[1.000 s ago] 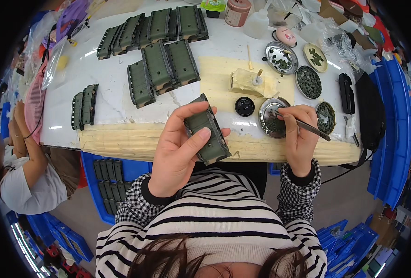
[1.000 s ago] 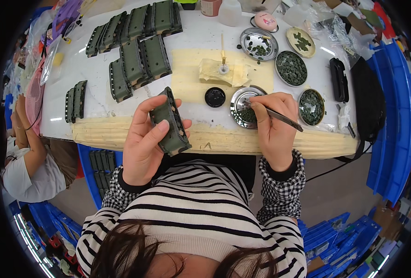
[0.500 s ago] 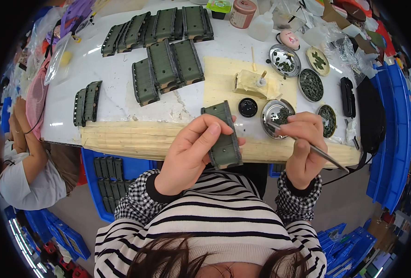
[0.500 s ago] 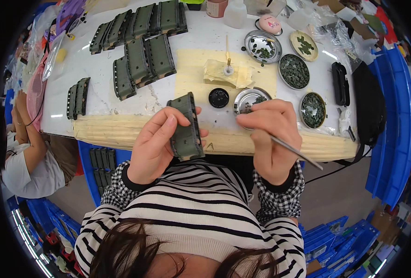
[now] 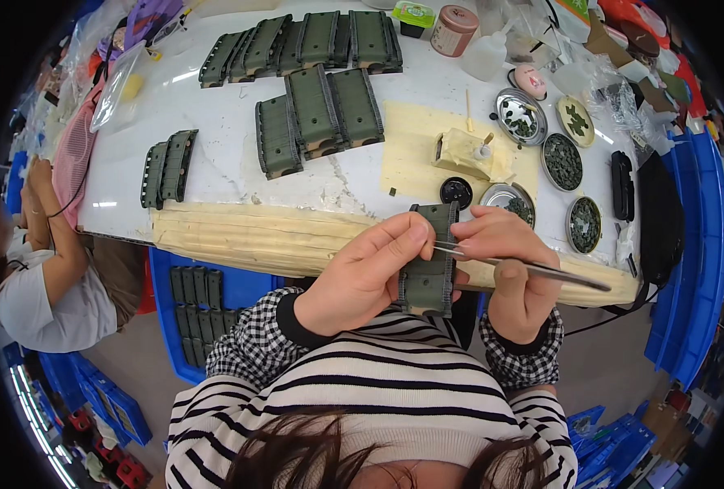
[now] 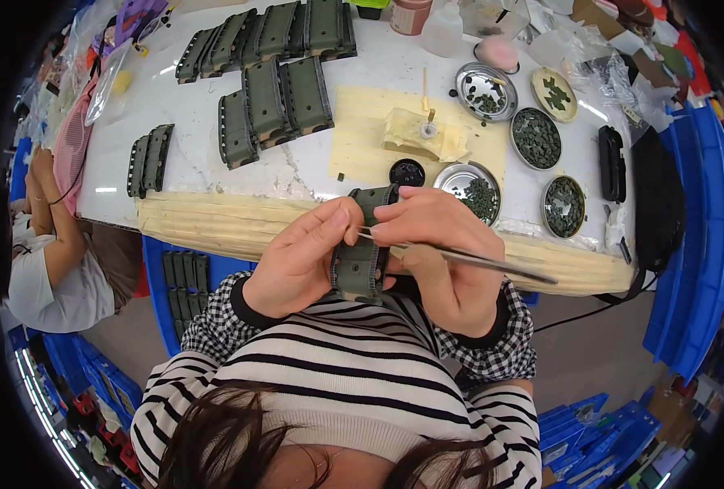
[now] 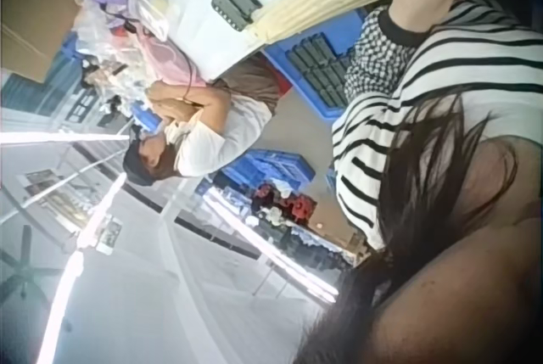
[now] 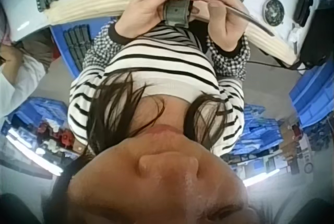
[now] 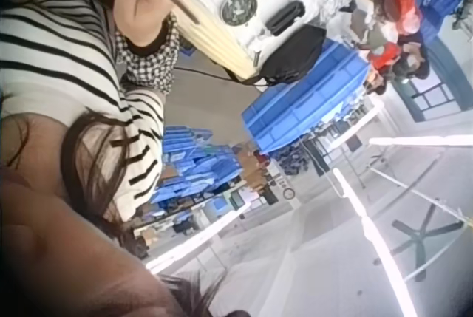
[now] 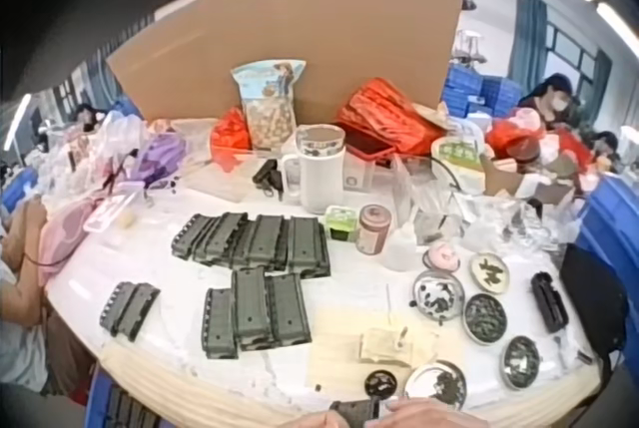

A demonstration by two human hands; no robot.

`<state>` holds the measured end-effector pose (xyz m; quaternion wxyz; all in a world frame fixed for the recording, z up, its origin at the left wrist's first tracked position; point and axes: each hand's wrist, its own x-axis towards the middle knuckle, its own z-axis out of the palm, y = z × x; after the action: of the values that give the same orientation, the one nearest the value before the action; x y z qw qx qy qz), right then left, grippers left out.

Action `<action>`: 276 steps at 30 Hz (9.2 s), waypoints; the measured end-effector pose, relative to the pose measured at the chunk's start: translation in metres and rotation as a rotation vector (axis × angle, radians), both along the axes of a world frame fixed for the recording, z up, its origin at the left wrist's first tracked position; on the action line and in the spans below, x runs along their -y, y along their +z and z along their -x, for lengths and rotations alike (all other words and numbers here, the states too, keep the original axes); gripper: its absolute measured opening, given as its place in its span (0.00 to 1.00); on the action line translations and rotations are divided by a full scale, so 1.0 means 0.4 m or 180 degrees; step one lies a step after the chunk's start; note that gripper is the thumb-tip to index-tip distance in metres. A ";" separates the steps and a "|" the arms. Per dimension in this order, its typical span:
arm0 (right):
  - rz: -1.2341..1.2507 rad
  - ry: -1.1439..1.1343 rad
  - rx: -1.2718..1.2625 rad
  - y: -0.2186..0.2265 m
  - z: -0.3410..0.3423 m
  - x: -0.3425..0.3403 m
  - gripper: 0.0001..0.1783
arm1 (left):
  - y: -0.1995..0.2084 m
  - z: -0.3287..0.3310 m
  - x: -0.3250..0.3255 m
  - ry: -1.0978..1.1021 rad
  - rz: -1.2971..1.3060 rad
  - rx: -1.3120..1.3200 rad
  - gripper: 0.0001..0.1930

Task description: Assembling and detailing small plastic scale model tanks at a factory workbench using fine tools.

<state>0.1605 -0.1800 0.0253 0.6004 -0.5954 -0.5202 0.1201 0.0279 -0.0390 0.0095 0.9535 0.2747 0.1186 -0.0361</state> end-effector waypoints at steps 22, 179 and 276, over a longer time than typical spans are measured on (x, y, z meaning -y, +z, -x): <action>0.0173 0.0174 -0.0376 -0.010 -0.004 0.000 0.14 | -0.013 0.001 0.000 -0.0107 0.0033 -0.0005 0.15; 0.0066 -0.0305 0.2676 0.101 0.005 -0.025 0.16 | 0.065 -0.026 -0.023 0.1189 0.0397 -0.0558 0.18; 0.0055 0.0759 -0.0900 0.074 -0.052 0.060 0.19 | -0.051 0.031 -0.092 -0.1690 -0.0616 0.0711 0.25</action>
<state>0.1813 -0.2042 0.0549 0.6439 -0.5119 -0.4965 0.2773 0.0156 -0.0020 -0.0111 0.8872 0.3880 -0.0600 -0.2422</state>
